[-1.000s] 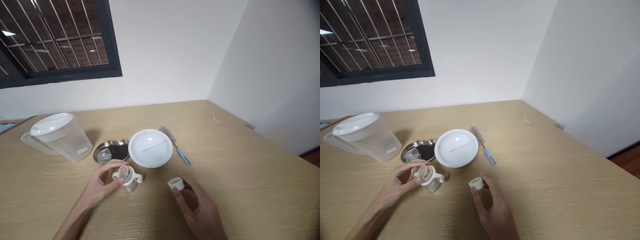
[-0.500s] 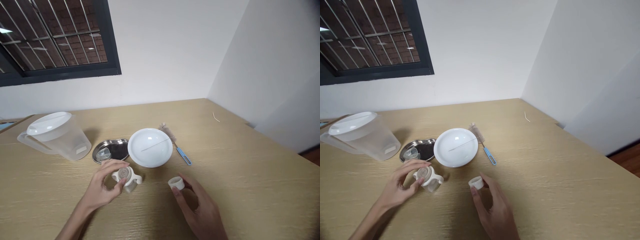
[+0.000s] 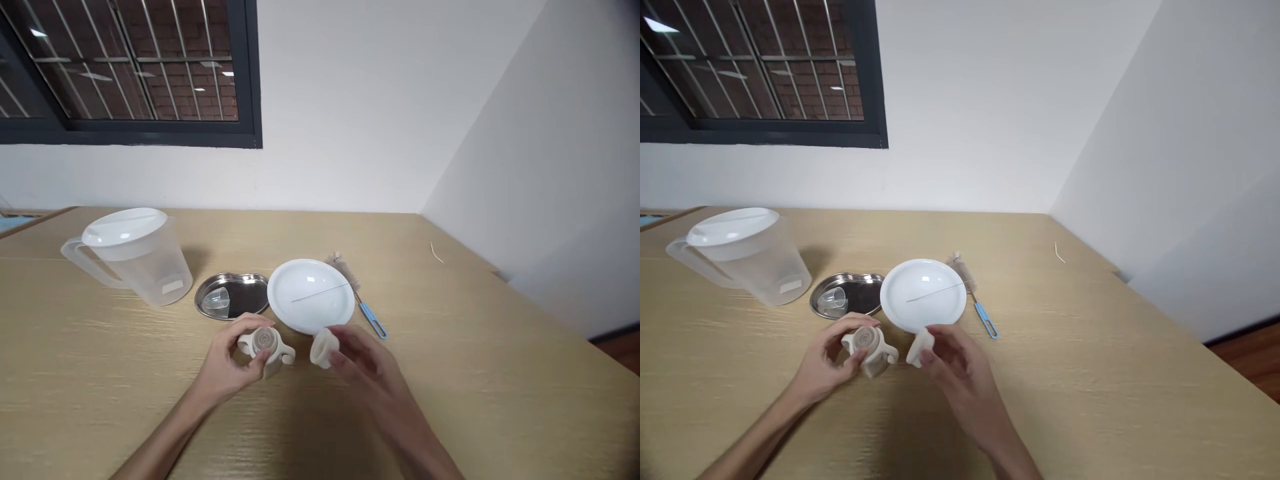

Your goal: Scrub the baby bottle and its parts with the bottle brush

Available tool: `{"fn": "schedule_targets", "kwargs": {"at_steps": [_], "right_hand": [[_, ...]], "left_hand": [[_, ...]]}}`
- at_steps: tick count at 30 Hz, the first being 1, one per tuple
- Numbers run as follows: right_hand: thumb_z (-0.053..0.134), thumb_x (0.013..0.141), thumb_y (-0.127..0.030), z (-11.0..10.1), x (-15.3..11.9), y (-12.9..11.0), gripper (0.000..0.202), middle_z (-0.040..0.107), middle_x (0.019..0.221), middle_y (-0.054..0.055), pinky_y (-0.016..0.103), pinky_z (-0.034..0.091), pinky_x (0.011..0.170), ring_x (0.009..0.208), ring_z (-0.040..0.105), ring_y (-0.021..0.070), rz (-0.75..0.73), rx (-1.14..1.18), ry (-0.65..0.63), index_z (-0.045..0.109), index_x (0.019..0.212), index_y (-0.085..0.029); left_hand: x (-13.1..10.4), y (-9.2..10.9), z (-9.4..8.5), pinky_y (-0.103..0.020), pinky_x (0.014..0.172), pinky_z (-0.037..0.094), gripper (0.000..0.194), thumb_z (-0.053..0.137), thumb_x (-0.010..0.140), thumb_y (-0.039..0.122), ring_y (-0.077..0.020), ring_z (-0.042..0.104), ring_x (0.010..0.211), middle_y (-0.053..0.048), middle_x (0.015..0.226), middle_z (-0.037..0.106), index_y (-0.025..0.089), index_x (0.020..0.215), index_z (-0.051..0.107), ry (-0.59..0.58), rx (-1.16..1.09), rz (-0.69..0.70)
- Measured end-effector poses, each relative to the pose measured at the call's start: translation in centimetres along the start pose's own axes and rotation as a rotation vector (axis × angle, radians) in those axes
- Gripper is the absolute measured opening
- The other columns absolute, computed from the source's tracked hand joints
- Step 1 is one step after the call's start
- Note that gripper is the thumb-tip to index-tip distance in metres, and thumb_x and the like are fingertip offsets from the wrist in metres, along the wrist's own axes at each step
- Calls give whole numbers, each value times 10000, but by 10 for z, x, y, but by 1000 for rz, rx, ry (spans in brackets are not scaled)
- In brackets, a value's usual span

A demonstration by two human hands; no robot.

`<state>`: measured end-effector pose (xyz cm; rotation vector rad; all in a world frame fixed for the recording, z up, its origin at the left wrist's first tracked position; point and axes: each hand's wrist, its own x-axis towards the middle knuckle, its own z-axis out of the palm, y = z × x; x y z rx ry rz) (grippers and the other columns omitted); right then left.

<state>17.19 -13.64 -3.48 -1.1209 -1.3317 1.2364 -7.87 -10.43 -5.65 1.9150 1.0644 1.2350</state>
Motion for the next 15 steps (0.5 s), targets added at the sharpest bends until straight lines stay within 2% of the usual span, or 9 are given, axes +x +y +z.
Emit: {"fn": "schedule_targets", "kwargs": {"at_steps": [2,5,8,12,15], "right_hand": [[642,898,-452,10,13,-15,349,722,924,55,297,565,719,839,686,185,-61,-119,-138,649,1159,-220],[626,911,-364,25,30,-33,318,699,1042,53,309,533,792,901,654,174,-260,-357,-203,650,1202,-237],[689,859,-300,39,42,-47,371,701,1040,41,313,507,831,918,642,173,-394,-515,-273,643,1220,-229],[692,841,-216,52,50,-61,244,690,913,17,303,460,759,836,599,164,-461,-717,-433,692,1085,-219],[678,845,-190,55,54,-68,242,668,877,5,296,429,727,817,567,159,-440,-828,-498,704,1080,-238]], "left_hand": [[0,0,1,-334,822,534,220,674,832,188,-234,674,967,-96,1052,711,187,1052,672,4,-33,4],[1,-1,1,-332,827,531,238,691,814,176,-231,672,958,-88,1034,711,182,1051,677,13,-75,26],[1,-3,1,-324,812,531,270,684,786,139,-231,673,948,-78,1038,714,183,1053,683,20,-111,28],[2,-6,1,-301,747,529,320,671,731,92,-217,670,878,-47,985,716,193,1034,698,-2,-137,20],[3,-7,1,-299,742,535,329,682,717,93,-216,676,874,-43,983,725,192,1030,710,8,-147,35]]}}
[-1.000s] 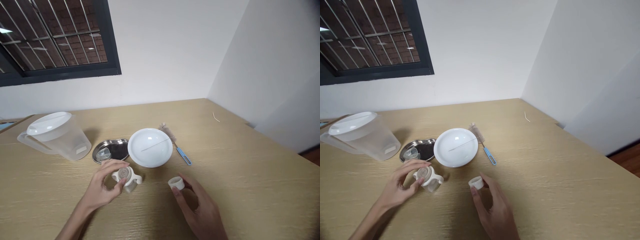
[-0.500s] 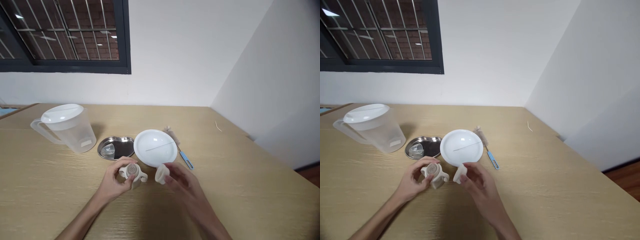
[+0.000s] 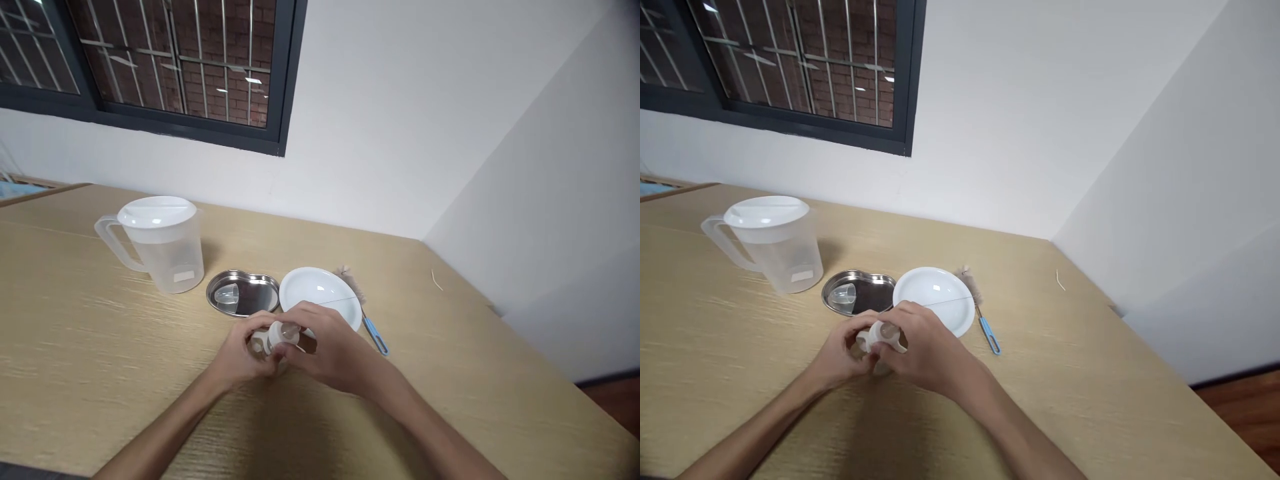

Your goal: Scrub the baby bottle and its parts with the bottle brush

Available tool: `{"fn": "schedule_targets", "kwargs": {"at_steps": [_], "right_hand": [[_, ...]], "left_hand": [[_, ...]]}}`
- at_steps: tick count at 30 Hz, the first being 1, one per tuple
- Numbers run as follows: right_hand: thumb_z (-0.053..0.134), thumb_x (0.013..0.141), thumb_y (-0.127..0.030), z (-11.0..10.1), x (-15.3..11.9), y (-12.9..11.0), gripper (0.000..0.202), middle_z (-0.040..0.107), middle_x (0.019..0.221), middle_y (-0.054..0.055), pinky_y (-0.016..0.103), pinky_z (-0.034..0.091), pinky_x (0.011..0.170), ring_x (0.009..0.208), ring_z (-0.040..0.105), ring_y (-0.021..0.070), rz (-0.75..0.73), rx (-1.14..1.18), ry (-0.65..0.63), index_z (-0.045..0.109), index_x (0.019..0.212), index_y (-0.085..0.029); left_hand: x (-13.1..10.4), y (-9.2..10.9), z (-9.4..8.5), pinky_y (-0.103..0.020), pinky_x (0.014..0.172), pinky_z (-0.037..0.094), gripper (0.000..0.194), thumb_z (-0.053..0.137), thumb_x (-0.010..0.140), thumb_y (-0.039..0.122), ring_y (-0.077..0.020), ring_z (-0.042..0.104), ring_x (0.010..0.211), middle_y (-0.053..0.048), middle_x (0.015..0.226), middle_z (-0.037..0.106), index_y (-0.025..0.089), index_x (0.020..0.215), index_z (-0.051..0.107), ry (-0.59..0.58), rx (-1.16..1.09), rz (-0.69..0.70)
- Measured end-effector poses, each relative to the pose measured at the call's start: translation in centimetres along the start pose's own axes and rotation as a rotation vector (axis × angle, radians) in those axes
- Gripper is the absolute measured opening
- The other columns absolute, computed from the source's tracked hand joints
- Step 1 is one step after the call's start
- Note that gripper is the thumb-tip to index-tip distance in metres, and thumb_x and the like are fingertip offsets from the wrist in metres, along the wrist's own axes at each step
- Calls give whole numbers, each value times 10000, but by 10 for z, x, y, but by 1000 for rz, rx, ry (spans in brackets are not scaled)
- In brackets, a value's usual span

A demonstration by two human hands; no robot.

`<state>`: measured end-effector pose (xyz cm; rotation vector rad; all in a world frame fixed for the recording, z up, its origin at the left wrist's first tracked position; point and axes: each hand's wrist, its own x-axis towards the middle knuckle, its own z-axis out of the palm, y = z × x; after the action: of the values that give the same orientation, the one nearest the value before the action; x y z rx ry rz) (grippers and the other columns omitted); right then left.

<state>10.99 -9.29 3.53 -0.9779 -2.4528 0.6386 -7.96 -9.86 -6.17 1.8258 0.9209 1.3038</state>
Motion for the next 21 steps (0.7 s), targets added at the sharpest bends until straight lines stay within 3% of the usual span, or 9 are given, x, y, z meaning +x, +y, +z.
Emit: {"fn": "schedule_targets", "kwargs": {"at_steps": [7,10,14,21], "right_hand": [[668,877,-255,-4,6,-5,191,666,905,-17,276,415,720,806,563,142,109,0,-121,725,1051,-308],[661,882,-250,-3,8,-8,287,660,942,-15,280,412,745,853,571,152,121,-19,-134,704,1148,-349],[633,876,-162,-2,12,-10,482,663,993,-25,291,422,816,946,582,161,52,-46,-198,627,1282,-423],[642,867,-106,-13,21,-8,489,682,1217,20,348,444,939,1142,598,206,-76,-120,-339,594,1307,-312]], "left_hand": [[0,8,-18,-315,879,537,373,747,758,173,-232,713,998,-41,1088,779,223,1128,746,-63,53,-50],[-1,10,-26,-315,894,531,403,785,735,191,-236,713,1019,-16,1110,782,250,1132,748,-125,41,-127],[-2,8,-27,-308,828,539,544,905,586,243,-249,709,972,-4,1057,785,250,1106,744,-161,32,-168],[-5,-4,-23,-312,777,529,493,899,591,331,-237,696,912,-17,1013,767,222,1041,729,-141,68,-220]]}}
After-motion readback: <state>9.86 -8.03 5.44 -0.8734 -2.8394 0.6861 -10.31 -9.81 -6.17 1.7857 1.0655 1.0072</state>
